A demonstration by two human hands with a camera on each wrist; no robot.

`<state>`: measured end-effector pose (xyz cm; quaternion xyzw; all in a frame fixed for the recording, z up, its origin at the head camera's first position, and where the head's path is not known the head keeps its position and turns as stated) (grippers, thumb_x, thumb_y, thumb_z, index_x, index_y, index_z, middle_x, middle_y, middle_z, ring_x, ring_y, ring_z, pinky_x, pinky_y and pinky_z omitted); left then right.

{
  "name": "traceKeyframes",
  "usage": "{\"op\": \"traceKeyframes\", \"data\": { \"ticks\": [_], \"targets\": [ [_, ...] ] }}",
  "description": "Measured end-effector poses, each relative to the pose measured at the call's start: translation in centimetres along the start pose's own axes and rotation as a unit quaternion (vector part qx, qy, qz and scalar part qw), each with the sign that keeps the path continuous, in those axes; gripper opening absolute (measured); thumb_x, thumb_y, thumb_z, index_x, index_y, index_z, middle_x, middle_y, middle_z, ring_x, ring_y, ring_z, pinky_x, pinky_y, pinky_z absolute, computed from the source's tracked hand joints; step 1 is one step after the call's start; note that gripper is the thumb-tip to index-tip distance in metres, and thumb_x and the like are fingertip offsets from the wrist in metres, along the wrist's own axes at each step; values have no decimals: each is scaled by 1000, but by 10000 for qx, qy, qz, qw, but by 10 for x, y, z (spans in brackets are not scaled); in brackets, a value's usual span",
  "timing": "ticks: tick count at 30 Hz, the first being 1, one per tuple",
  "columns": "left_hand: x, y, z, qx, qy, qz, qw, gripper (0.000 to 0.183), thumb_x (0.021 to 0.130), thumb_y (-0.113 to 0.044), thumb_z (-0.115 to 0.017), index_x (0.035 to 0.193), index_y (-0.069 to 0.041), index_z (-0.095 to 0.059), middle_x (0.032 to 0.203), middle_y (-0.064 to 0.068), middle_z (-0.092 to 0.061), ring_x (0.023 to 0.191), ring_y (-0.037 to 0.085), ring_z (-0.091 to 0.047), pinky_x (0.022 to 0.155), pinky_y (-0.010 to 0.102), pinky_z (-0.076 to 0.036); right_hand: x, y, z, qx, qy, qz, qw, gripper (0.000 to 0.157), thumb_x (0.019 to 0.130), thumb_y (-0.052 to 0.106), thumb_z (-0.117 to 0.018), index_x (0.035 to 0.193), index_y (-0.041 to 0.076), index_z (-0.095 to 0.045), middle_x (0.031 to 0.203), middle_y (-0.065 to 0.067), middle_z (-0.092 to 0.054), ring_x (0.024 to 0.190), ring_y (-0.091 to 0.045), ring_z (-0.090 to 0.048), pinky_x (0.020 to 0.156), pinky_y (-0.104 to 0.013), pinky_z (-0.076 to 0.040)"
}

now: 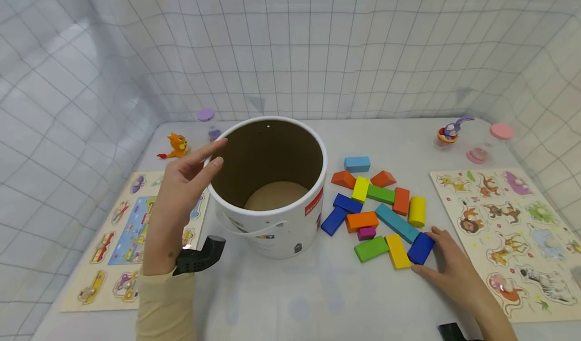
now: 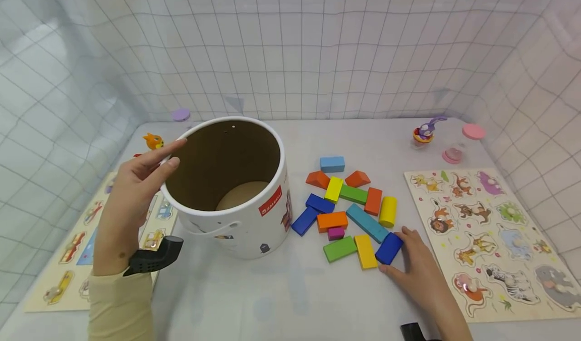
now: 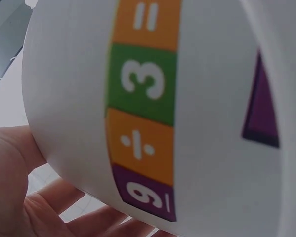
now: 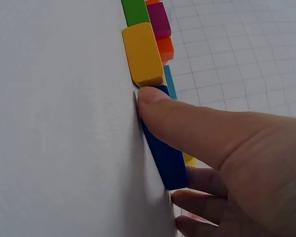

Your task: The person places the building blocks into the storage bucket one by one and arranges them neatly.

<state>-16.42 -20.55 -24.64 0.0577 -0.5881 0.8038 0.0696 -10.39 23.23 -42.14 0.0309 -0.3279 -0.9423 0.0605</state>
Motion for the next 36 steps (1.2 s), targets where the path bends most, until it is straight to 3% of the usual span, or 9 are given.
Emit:
{"op": "traceKeyframes", "data": {
  "ticks": [4,10,13,18,23,26,30,33,36],
  "targets": [
    [0,-2,0,-43,-7,109,9999,41,88,-27,-55,128,-18,-50,136,-1,-39,130,12,-25,102,46,-26,-1,1,6,-171,-131,-179,9996,81,74,39,-69,130,-5,-32,132,-32,-29,119,-51,-25,91,-63,-25],
    [-3,-3,0,-104,-39,191,9998,41,88,-29,-55,128,-21,-50,137,-4,-38,130,12,-23,103,47,-24,-2,12,21,-333,88,-622,9975,84,74,50,-65,133,2,-29,128,-33,-36,112,-51,-35,83,-64,-32],
    [-4,-3,1,-102,-96,129,9998,40,88,-28,-55,127,-20,-51,136,-3,-40,130,12,-25,103,46,-25,3,36,34,-182,36,-194,9996,78,75,42,-67,133,5,-30,127,-30,-39,112,-48,-38,82,-64,-33],
    [-3,-1,0,-59,-104,30,9999,40,88,-26,-55,127,-18,-51,135,-2,-42,129,13,-27,102,44,-27,13,101,57,169,-105,1043,9943,73,74,26,-72,134,14,-33,127,-19,-45,112,-40,-43,83,-57,-38],
    [0,1,-1,-141,-68,72,9999,40,88,-27,-56,127,-19,-51,135,-2,-42,129,13,-27,103,44,-25,30,180,74,701,-27,2277,9712,73,72,15,-74,133,24,-35,127,-2,-46,113,-20,-47,90,-23,-41],
    [0,0,-1,-121,-57,15,9999,40,88,-26,-55,127,-18,-51,135,-1,-41,129,15,-27,102,44,-27,45,227,73,1267,306,2865,9492,71,73,12,-73,133,19,-36,126,1,-47,112,-12,-48,91,-19,-39],
    [0,-1,0,-56,-47,-147,9999,39,89,-23,-53,128,-16,-50,135,1,-42,127,18,-30,99,35,-34,71,276,53,1856,1030,3149,9251,68,74,15,-72,131,14,-36,126,0,-47,111,-11,-49,91,-26,-42],
    [1,0,0,-59,-74,-222,9997,39,90,-23,-53,127,-15,-50,134,3,-43,125,19,-33,93,26,-39,90,297,36,1894,1343,3169,9196,68,73,18,-73,130,15,-37,123,1,-49,109,-8,-50,90,-26,-43],
    [1,0,0,-105,-105,-273,9995,38,90,-23,-52,127,-15,-51,133,4,-44,121,19,-38,88,19,-42,104,309,26,1564,1484,3190,9229,67,73,23,-73,130,16,-38,121,1,-49,108,-7,-50,88,-24,-43]
  ]
}}
Point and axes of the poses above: each hand's wrist, its own x-axis towards the middle knuckle, its own z-axis out of the back of the hand, y = z × x, the point moved 7 cm from there along x, towards the middle knuckle
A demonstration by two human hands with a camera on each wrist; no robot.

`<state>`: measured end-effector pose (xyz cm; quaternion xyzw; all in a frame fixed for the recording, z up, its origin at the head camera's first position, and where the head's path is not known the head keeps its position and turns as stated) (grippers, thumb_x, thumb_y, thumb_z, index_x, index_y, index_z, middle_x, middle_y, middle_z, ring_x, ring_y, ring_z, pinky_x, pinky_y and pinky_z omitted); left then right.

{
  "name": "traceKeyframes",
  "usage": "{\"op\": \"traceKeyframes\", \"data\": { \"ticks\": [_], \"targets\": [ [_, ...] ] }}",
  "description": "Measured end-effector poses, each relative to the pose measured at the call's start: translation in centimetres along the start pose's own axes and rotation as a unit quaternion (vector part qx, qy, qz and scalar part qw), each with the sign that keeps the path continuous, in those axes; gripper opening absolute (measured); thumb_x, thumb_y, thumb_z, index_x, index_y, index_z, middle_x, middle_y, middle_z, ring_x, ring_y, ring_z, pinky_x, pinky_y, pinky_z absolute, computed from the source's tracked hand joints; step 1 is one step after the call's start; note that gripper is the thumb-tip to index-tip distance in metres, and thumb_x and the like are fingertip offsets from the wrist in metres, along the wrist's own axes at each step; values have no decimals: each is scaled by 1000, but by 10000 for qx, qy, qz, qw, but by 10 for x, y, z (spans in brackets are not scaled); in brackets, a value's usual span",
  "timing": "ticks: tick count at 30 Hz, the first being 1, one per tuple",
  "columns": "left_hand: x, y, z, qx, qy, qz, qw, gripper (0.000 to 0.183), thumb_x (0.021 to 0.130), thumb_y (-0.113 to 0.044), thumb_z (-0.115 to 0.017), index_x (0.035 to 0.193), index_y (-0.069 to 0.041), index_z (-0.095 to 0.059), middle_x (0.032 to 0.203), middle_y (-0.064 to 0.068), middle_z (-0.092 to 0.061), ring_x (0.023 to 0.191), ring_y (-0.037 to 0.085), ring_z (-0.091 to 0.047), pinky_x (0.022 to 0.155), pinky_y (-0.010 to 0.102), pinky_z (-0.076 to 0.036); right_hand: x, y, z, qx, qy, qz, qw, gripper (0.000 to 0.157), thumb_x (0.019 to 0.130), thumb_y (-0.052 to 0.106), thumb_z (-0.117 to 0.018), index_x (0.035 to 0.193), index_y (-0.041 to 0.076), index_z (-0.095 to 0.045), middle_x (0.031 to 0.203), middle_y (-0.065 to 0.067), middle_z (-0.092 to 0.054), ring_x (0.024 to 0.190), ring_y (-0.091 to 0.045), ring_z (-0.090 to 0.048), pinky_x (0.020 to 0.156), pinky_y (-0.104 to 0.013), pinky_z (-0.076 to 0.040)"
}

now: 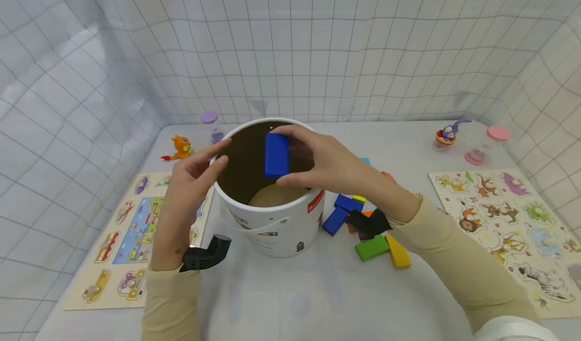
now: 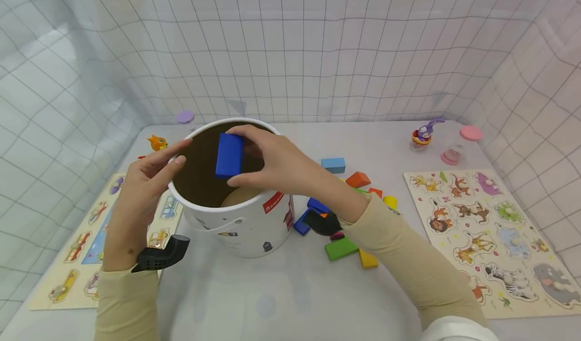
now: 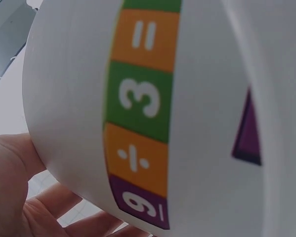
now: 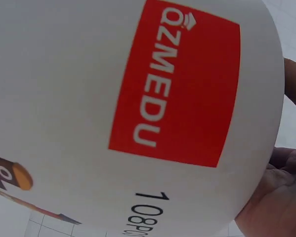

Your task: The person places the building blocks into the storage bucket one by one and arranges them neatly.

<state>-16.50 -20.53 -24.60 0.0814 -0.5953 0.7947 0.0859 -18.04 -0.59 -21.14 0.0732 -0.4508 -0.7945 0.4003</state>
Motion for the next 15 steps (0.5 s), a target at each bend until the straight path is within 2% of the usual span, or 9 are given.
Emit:
{"op": "traceKeyframes", "data": {
  "ticks": [2,6,11,15],
  "targets": [
    [0,0,-1,-98,1,-7,10000,38,90,-23,-52,127,-14,-51,132,5,-44,118,19,-41,85,17,-43,10,-2,-2,-346,165,-81,9992,68,73,26,-73,130,15,-38,123,2,-48,108,-8,-50,87,-23,-43],
    [0,0,0,-208,-4,19,9998,39,90,-23,-52,127,-14,-51,131,6,-45,117,20,-43,83,16,-44,30,-8,-12,-672,812,-241,9941,65,75,27,-71,129,13,-39,124,-1,-47,110,-10,-50,88,-22,-43],
    [-1,0,0,-99,5,77,9999,39,90,-26,-52,128,-15,-50,133,5,-43,123,22,-37,85,18,-43,48,-18,-27,-648,1629,-608,9826,60,77,25,-69,128,10,-40,125,-6,-49,111,-13,-51,89,-21,-42],
    [-2,-1,0,92,-20,51,9999,40,91,-27,-50,129,-15,-49,134,5,-42,124,23,-35,84,18,-44,53,-21,-33,-449,1983,-915,9748,59,78,24,-69,128,9,-41,126,-6,-48,112,-14,-50,90,-22,-42]
  ]
}}
Point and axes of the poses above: each hand's wrist, its own x-axis towards the middle knuckle, its own z-axis out of the back of the hand, y = z × x, the point moved 7 cm from there along x, towards the middle knuckle
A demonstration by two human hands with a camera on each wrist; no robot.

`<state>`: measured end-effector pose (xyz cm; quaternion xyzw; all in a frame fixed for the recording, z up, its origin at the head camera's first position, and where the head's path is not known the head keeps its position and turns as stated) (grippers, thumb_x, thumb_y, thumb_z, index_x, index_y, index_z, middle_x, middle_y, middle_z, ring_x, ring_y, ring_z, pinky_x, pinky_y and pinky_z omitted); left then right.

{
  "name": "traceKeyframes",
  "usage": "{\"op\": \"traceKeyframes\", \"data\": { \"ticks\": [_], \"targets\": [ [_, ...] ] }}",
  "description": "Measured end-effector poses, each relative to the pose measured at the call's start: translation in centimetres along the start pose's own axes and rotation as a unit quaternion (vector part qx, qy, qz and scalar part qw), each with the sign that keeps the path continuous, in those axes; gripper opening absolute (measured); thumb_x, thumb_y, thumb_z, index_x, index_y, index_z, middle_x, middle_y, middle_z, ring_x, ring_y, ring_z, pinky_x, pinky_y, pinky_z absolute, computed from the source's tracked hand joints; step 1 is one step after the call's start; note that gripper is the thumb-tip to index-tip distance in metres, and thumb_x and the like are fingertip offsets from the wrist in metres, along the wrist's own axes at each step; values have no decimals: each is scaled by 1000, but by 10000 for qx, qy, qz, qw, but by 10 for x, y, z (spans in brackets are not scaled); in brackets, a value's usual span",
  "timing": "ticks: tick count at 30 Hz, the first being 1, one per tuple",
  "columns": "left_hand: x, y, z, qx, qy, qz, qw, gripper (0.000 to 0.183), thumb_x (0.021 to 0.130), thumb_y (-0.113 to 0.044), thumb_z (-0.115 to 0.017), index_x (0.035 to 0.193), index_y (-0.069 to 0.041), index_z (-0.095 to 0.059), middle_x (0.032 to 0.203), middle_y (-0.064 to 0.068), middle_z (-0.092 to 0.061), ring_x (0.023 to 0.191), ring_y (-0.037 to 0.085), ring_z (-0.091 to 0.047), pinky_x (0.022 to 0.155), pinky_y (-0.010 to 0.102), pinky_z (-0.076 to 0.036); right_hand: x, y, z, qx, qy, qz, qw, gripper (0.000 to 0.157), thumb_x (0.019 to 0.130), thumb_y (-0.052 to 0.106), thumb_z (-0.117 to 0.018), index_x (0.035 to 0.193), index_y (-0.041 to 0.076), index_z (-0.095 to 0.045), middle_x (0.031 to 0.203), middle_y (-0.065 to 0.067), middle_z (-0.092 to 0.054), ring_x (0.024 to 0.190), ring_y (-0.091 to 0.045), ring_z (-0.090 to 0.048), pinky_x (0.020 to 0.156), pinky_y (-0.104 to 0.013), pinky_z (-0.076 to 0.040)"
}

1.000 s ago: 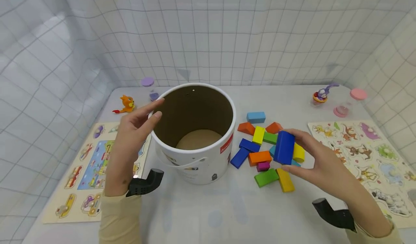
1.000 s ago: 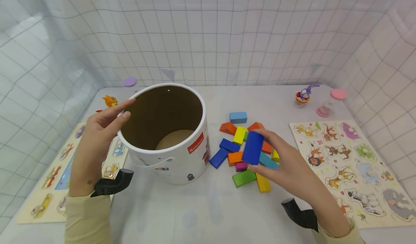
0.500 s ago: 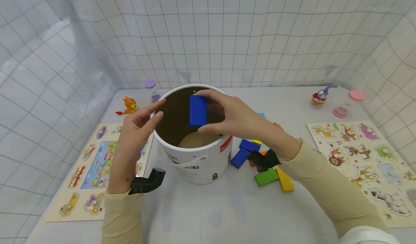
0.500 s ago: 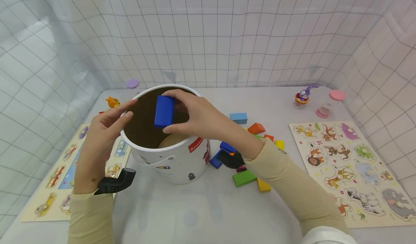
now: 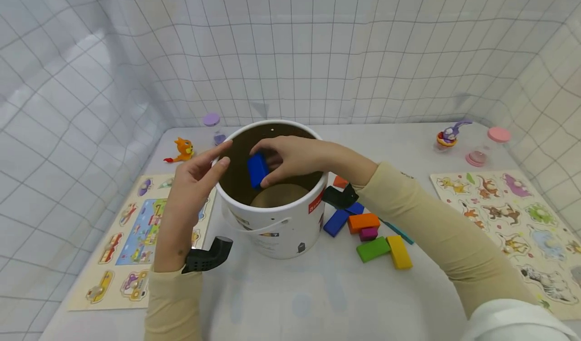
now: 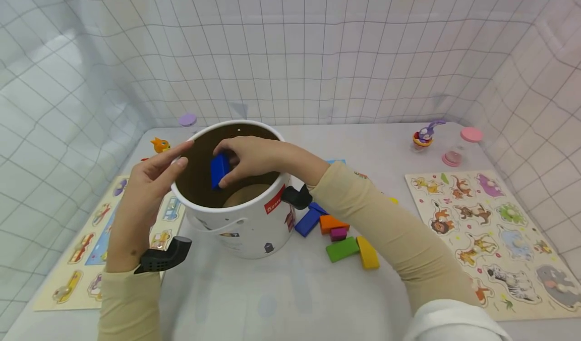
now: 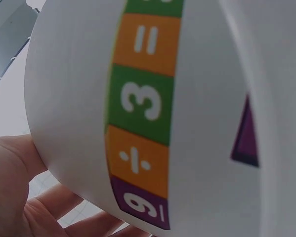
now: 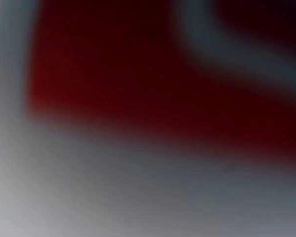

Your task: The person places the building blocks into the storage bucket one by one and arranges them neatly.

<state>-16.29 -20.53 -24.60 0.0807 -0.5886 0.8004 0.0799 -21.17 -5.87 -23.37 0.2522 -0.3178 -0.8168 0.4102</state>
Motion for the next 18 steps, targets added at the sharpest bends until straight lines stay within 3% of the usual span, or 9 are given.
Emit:
{"op": "traceKeyframes", "data": {
  "ticks": [10,13,16,18],
  "targets": [
    [2,1,-2,-64,27,-92,9999,39,91,-25,-50,128,-14,-50,132,5,-45,124,22,-34,82,17,-44,-1,-5,-7,557,514,-122,9970,61,81,19,-65,134,13,-35,132,-3,-41,115,-12,-47,89,-22,-42],
    [2,1,-1,-198,64,-151,9997,38,91,-23,-50,128,-12,-50,131,6,-45,123,21,-36,82,17,-45,1,-3,-9,889,592,57,9943,61,83,13,-62,136,10,-32,137,-6,-36,114,-13,-48,88,-23,-44],
    [3,3,0,-259,70,-175,9995,37,91,-22,-51,127,-13,-50,129,6,-47,117,19,-41,81,17,-45,2,-1,-5,1195,308,328,9918,58,84,7,-59,135,4,-31,137,-10,-36,111,-12,-51,86,-23,-45],
    [4,4,0,-292,61,-180,9994,37,91,-22,-51,127,-13,-51,127,6,-49,113,17,-45,81,17,-45,0,1,3,1288,-166,635,9895,54,85,8,-58,133,3,-35,134,-11,-40,109,-12,-53,85,-22,-45]
  ]
}}
Point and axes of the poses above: each hand's wrist, its own x-axis towards the middle knuckle, its own z-axis out of the back of the hand, y = z × x, the point moved 7 cm from there along x, towards the middle knuckle
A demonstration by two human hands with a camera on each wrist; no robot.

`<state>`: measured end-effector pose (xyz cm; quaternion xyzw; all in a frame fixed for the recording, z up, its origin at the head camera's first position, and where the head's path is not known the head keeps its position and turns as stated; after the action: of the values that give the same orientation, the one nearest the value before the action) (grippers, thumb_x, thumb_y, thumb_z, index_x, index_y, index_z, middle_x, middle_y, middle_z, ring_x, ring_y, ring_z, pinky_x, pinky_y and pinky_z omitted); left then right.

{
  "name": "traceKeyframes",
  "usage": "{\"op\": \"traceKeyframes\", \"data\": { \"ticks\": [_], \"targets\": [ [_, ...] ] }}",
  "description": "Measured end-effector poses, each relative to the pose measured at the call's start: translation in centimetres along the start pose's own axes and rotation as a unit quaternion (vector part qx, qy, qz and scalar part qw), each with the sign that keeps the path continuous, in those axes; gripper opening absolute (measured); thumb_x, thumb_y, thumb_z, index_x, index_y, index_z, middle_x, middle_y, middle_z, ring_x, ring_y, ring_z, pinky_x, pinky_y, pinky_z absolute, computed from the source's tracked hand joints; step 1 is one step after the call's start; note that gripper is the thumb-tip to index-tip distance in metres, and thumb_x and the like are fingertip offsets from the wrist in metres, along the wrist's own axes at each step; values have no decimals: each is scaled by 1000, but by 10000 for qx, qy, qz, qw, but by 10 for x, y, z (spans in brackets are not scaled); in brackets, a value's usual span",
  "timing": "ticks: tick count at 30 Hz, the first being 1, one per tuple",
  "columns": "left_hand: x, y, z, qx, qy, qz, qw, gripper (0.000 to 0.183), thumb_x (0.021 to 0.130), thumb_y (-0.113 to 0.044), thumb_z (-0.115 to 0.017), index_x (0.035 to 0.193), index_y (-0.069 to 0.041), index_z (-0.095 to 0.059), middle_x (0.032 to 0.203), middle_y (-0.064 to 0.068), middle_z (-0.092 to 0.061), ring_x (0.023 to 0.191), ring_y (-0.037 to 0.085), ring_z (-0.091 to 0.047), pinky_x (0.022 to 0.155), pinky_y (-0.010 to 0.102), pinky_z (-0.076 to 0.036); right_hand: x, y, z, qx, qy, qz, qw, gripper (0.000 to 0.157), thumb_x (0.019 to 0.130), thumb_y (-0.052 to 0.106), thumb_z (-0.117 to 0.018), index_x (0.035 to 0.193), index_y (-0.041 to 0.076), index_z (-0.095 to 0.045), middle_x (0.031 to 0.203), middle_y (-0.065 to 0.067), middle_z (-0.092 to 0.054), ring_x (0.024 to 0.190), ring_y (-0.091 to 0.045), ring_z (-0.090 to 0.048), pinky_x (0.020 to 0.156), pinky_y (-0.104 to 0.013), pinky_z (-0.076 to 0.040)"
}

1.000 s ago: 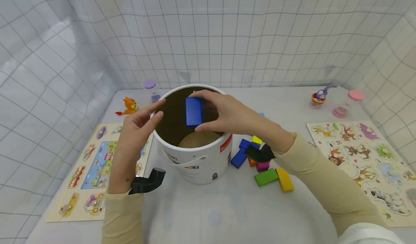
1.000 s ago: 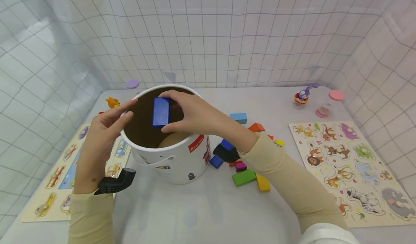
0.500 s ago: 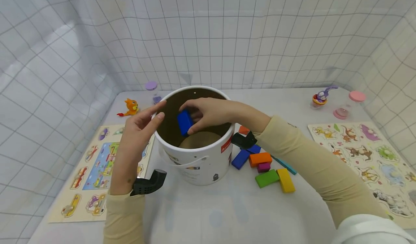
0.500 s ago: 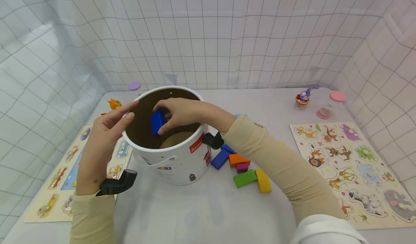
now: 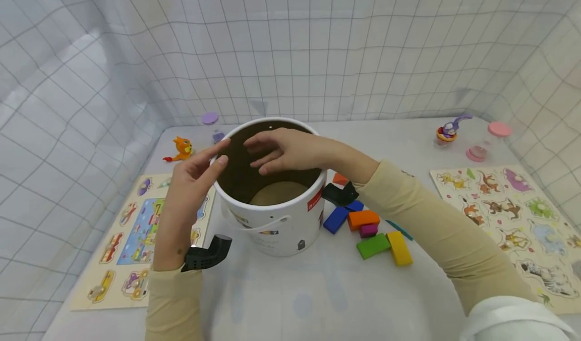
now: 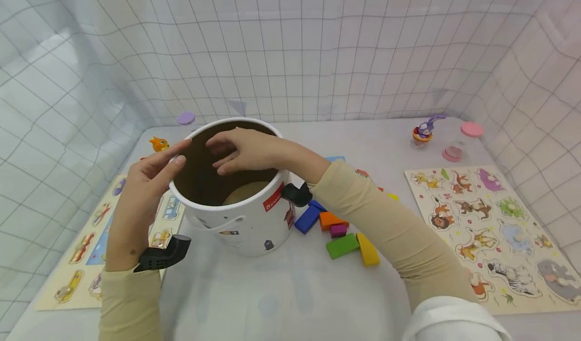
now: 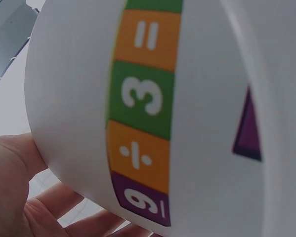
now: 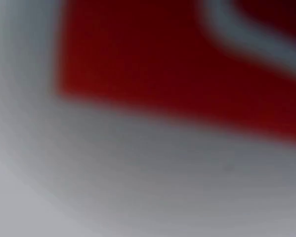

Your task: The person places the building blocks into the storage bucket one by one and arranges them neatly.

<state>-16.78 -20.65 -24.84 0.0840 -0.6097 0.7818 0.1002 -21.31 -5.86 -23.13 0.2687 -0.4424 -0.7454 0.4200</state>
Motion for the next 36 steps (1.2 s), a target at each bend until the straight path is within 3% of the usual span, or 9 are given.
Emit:
{"op": "traceKeyframes", "data": {
  "ticks": [3,7,12,16,19,23,26,31,36],
  "targets": [
    [1,1,1,8,-64,16,10000,37,90,-21,-52,126,-12,-51,125,7,-50,106,17,-50,80,18,-46,-18,9,15,-209,-906,598,9939,48,86,12,-58,130,4,-41,129,-7,-47,107,-10,-53,86,-22,-45],
    [0,-1,3,236,-142,66,9996,38,90,-24,-52,127,-14,-51,127,5,-49,105,16,-49,80,18,-46,-81,9,32,28,-2051,967,9739,44,87,11,-55,129,8,-43,127,-3,-48,111,-16,-50,87,-28,-45],
    [-2,-6,5,340,-193,178,9991,38,90,-27,-52,127,-17,-51,129,3,-48,108,17,-47,81,18,-45,-167,-43,23,306,-2948,307,9546,39,91,8,-49,129,7,-43,126,-5,-48,109,-17,-50,85,-25,-46],
    [-5,-8,9,162,-244,263,9992,38,89,-25,-54,126,-17,-52,128,2,-49,104,19,-49,79,18,-46,-200,-104,1,452,-3079,-593,9485,36,92,14,-48,126,3,-45,123,-12,-49,107,-20,-51,83,-21,-46],
    [-6,-8,10,-71,-248,229,9994,38,88,-23,-54,126,-15,-53,127,4,-49,101,21,-51,76,18,-48,-205,-140,-11,447,-3082,-1142,9434,37,91,18,-50,125,2,-46,124,-16,-49,109,-26,-50,85,-20,-44],
    [-6,-6,11,-302,-217,220,9991,38,88,-21,-56,125,-14,-53,125,5,-51,98,21,-53,75,19,-49,-197,-165,-21,-52,-2920,-1517,9443,34,89,9,-52,123,2,-50,124,-15,-50,111,-29,-48,90,-31,-43],
    [-7,-5,12,-273,-238,235,9991,38,88,-21,-56,125,-14,-53,125,6,-51,97,21,-53,74,19,-49,-190,-171,-28,-687,-2721,-1716,9444,37,86,1,-54,122,7,-52,123,-12,-51,112,-29,-47,91,-43,-40],
    [-7,-6,12,-129,-257,260,9992,38,88,-23,-55,125,-15,-53,126,8,-50,99,22,-53,74,20,-49,-184,-172,-35,-1674,-2561,-1827,9344,41,82,0,-59,122,9,-53,120,-12,-53,111,-30,-47,91,-48,-39],
    [-5,-6,10,-138,-214,326,9991,39,87,-24,-56,126,-16,-53,129,6,-48,102,23,-51,76,19,-48,-183,-173,-36,-1853,-2616,-1786,9302,36,81,5,-63,116,7,-55,115,-11,-55,107,-29,-48,90,-47,-41]
  ]
}}
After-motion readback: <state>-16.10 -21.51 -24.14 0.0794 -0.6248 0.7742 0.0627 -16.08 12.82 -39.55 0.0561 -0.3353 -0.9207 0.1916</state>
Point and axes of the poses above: each hand's wrist, its own x-axis towards the middle knuckle, its own z-axis out of the back of the hand, y = z × x, the point moved 7 cm from there along x, towards the middle knuckle
